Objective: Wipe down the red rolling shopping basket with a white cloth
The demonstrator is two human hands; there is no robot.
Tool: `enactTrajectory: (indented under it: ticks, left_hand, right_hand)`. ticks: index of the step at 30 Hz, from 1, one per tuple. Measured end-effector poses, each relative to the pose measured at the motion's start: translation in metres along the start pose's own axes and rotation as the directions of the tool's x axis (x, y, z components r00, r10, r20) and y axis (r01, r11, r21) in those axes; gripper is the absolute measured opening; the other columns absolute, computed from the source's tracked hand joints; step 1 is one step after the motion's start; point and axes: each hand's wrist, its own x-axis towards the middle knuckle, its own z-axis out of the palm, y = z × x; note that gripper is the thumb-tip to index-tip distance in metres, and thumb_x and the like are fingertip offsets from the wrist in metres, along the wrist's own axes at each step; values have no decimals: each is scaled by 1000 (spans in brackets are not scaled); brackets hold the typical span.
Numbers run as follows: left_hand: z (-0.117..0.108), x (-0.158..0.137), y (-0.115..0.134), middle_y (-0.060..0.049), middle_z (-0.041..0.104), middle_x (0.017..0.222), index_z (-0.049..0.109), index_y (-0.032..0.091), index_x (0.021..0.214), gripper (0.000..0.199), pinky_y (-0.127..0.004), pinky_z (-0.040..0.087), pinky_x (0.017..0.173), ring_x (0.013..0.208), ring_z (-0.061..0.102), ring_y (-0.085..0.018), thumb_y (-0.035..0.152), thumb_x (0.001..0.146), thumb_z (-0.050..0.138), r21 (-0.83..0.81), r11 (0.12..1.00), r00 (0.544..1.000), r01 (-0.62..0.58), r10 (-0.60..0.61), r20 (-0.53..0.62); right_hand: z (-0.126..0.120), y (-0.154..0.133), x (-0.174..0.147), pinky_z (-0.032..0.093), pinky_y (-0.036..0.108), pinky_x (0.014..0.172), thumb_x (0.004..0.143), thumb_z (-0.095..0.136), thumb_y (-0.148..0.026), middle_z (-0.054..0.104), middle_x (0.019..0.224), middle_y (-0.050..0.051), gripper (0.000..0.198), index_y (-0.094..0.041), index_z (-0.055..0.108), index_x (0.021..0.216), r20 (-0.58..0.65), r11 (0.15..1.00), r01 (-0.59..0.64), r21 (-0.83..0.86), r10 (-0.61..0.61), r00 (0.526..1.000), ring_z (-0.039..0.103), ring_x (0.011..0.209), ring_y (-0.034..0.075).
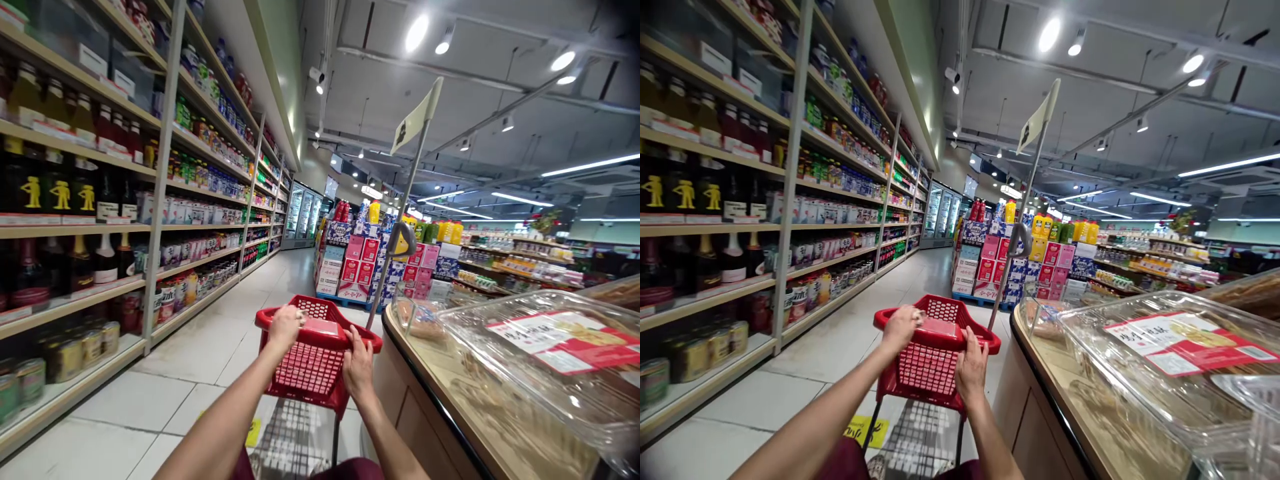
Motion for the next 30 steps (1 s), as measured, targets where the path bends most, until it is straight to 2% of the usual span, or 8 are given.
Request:
enactTrajectory:
  ticks: [2, 7, 12, 14, 19, 21, 25, 30]
  left_hand:
    - [2, 0, -3, -8, 65, 94, 60, 16, 89, 31, -42, 38, 96, 100, 55, -19, 10, 80, 31, -2, 1000, 1000, -3, 3, -9]
    - [22, -7, 19, 0, 62, 110, 59, 22, 100, 28, -32, 34, 103, 114, 48, -14, 14, 77, 46, -71, 977, 979, -200, 202, 17]
    - [8, -9, -16, -7, 63, 107, 58, 18, 102, 34, -44, 34, 102, 109, 51, -18, 8, 78, 36, -39, 994, 992, -103, 99, -82]
    - [9, -9, -17, -8, 62, 108, 58, 17, 102, 34, -47, 35, 100, 110, 51, -20, 8, 77, 37, -26, 996, 991, -83, 79, -111]
    - [22, -12, 0, -3, 61, 111, 59, 21, 103, 28, -39, 36, 102, 114, 47, -18, 16, 78, 46, -70, 950, 952, -305, 301, -54]
    - [14, -11, -14, -5, 62, 109, 59, 20, 101, 27, -40, 36, 102, 111, 50, -18, 16, 79, 44, -76, 959, 962, -273, 270, -49]
    - [-1, -7, -37, -10, 64, 103, 60, 15, 99, 32, -50, 35, 99, 106, 53, -22, 12, 80, 34, -49, 995, 990, -91, 85, -111]
    - [22, -8, 1, -2, 62, 111, 59, 22, 101, 28, -41, 35, 103, 115, 47, -18, 17, 78, 45, -91, 966, 970, -242, 239, -35]
  right_hand:
    - [-2, -5, 6, 21, 51, 101, 76, 31, -16, 60, 113, 8, 51, -14, 39, 127, -14, 999, -37, 5, 37, 999, 53, 104, 22]
    - [-5, 1, 15, 33, 45, 96, 81, 31, -21, 65, 102, 7, 48, -14, 39, 128, -20, 998, -47, 50, 48, 999, 54, 100, 22]
    - [3, 7, 8, 25, 48, 103, 82, 30, -21, 53, 123, 10, 45, -15, 44, 125, 18, 999, 35, 26, -36, 999, 48, 113, 21]
    - [9, 2, 7, 25, 48, 103, 82, 31, -21, 52, 125, 10, 46, -14, 43, 126, 17, 1000, 23, 18, -23, 1000, 46, 115, 22]
    - [15, -7, 12, 30, 47, 101, 83, 31, -20, 55, 121, 10, 44, -14, 46, 124, 17, 1000, 9, 6, -9, 1000, 49, 112, 22]
    - [13, -7, 12, 29, 46, 102, 82, 31, -19, 55, 121, 9, 44, -15, 46, 124, 33, 999, 42, 9, -42, 999, 48, 113, 21]
    - [15, -11, 12, 29, 47, 102, 83, 32, -21, 55, 120, 9, 44, -15, 47, 123, 8, 1000, 18, 1, -18, 1000, 48, 113, 22]
    - [15, -10, 12, 29, 46, 101, 85, 30, -24, 56, 120, 10, 44, -15, 47, 124, 4, 1000, -17, 12, 17, 1000, 48, 113, 21]
